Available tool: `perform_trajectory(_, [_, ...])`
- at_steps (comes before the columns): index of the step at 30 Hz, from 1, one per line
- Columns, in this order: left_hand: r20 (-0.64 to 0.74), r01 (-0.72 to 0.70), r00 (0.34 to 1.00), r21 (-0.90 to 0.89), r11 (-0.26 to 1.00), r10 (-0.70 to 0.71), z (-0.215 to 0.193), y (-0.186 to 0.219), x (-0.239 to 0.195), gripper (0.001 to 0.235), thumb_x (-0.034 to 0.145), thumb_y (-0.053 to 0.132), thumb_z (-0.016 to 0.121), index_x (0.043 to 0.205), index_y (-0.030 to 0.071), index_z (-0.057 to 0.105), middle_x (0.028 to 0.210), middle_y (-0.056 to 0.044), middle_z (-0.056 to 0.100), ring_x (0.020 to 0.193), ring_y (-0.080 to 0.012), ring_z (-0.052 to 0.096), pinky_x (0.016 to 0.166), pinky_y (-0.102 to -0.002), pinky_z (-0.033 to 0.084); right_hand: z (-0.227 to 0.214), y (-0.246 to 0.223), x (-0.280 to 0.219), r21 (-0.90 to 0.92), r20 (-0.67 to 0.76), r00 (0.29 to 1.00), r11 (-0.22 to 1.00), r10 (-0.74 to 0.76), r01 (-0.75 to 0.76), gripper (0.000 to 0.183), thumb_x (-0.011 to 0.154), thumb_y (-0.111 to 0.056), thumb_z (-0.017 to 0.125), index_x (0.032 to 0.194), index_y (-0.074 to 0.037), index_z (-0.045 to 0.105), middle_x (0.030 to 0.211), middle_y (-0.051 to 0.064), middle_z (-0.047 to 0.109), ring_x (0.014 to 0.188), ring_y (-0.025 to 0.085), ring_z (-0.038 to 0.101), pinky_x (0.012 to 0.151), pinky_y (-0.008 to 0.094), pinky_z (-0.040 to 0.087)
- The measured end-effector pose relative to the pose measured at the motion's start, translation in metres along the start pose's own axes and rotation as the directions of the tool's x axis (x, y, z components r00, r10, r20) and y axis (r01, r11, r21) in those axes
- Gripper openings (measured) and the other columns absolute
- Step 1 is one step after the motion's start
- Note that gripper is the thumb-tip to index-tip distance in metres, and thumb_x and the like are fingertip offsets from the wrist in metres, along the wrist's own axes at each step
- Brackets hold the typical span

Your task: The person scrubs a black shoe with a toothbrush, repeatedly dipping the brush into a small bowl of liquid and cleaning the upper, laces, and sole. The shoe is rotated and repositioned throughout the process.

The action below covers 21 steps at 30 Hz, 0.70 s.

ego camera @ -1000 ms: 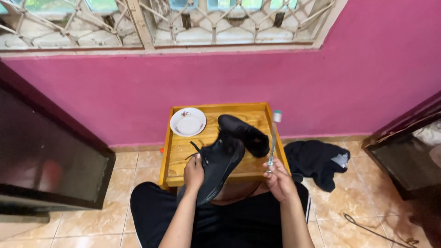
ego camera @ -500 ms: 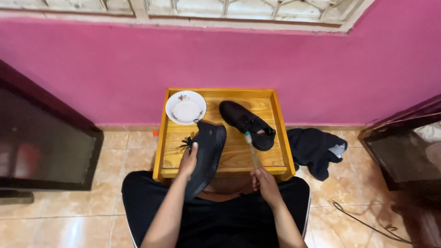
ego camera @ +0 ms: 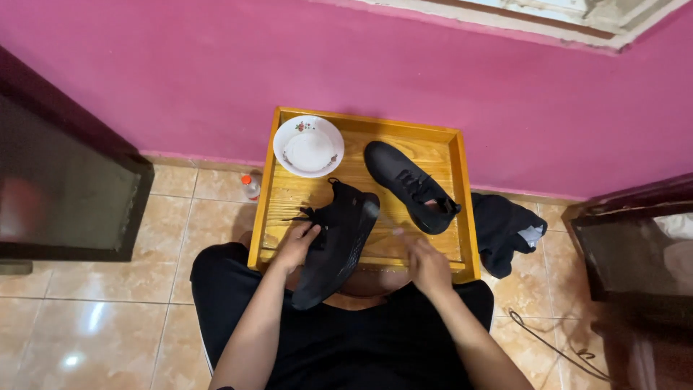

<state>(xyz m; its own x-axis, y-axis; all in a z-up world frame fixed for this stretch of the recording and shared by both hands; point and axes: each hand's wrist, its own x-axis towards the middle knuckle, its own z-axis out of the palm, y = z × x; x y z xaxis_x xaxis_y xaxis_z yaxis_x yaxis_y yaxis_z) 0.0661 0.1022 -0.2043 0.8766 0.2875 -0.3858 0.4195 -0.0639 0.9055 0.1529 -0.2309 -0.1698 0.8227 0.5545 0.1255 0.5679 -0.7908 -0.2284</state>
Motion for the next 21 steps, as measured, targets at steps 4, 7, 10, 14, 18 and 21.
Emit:
perform_trajectory(4, [0.068,0.139,0.987,0.097,0.986,-0.146,-0.006,0.01,-0.004,0.078,0.1,0.066,0.055,0.15,0.007,0.054,0.157,-0.017,0.048,0.148,-0.0337,0.041,0.124,-0.043,0.031,-0.047,-0.052,0.002,0.334,0.172,0.973,0.938,-0.156,0.092,0.016,0.081,-0.016,0.062,0.089,-0.019,0.076,0.092,0.006,0.073,0.095,0.034,0.073,0.08,0.042,0.059])
perform_trajectory(7, [0.108,0.095,0.99,-0.022,0.995,-0.092,-0.015,0.021,-0.007,0.069,0.105,0.057,0.052,0.15,0.004,0.053,0.153,-0.022,0.052,0.146,-0.0374,0.043,0.121,-0.047,0.034,-0.061,-0.052,0.018,0.345,0.248,0.918,0.914,-0.309,0.215,0.02,0.079,-0.016,0.059,0.084,-0.02,0.077,0.084,0.005,0.072,0.085,0.036,0.072,0.073,0.046,0.058])
perform_trajectory(10, [0.115,0.089,0.991,-0.121,0.989,-0.075,-0.013,0.027,-0.011,0.074,0.105,0.053,0.054,0.151,-0.005,0.047,0.155,-0.029,0.047,0.148,-0.0425,0.038,0.123,-0.05,0.03,-0.044,-0.026,0.032,0.235,0.131,0.978,0.964,-0.161,0.128,0.017,0.086,-0.017,0.058,0.085,-0.018,0.075,0.08,0.005,0.069,0.082,0.033,0.071,0.071,0.041,0.057])
perform_trajectory(14, [0.157,0.224,0.969,-0.233,0.946,-0.191,-0.013,0.045,-0.016,0.095,0.098,0.063,0.061,0.16,-0.003,0.03,0.165,-0.027,0.028,0.154,-0.0418,0.024,0.127,-0.051,0.023,-0.053,-0.055,0.024,0.461,0.212,0.935,0.873,-0.284,0.161,0.015,0.078,-0.013,0.063,0.082,-0.016,0.078,0.086,0.007,0.077,0.086,0.036,0.074,0.075,0.044,0.059])
perform_trajectory(18, [0.207,0.23,0.961,-0.232,0.945,-0.183,-0.023,0.109,-0.023,0.108,0.084,0.065,0.076,0.158,-0.002,0.036,0.16,-0.03,0.038,0.148,-0.0443,0.036,0.114,-0.055,0.043,-0.072,-0.049,0.054,0.487,0.132,0.958,0.859,-0.254,0.161,0.017,0.081,-0.004,0.057,0.076,-0.005,0.073,0.093,0.014,0.079,0.086,0.041,0.074,0.074,0.048,0.058])
perform_trajectory(21, [0.168,0.311,0.947,-0.256,0.915,-0.275,-0.006,0.082,-0.03,0.096,0.09,0.055,0.073,0.154,-0.008,0.039,0.157,-0.032,0.041,0.148,-0.0447,0.036,0.112,-0.056,0.045,-0.066,-0.047,0.047,0.442,0.113,0.955,0.875,-0.274,0.199,0.019,0.086,-0.01,0.056,0.08,-0.009,0.074,0.089,0.011,0.078,0.085,0.035,0.074,0.075,0.043,0.059])
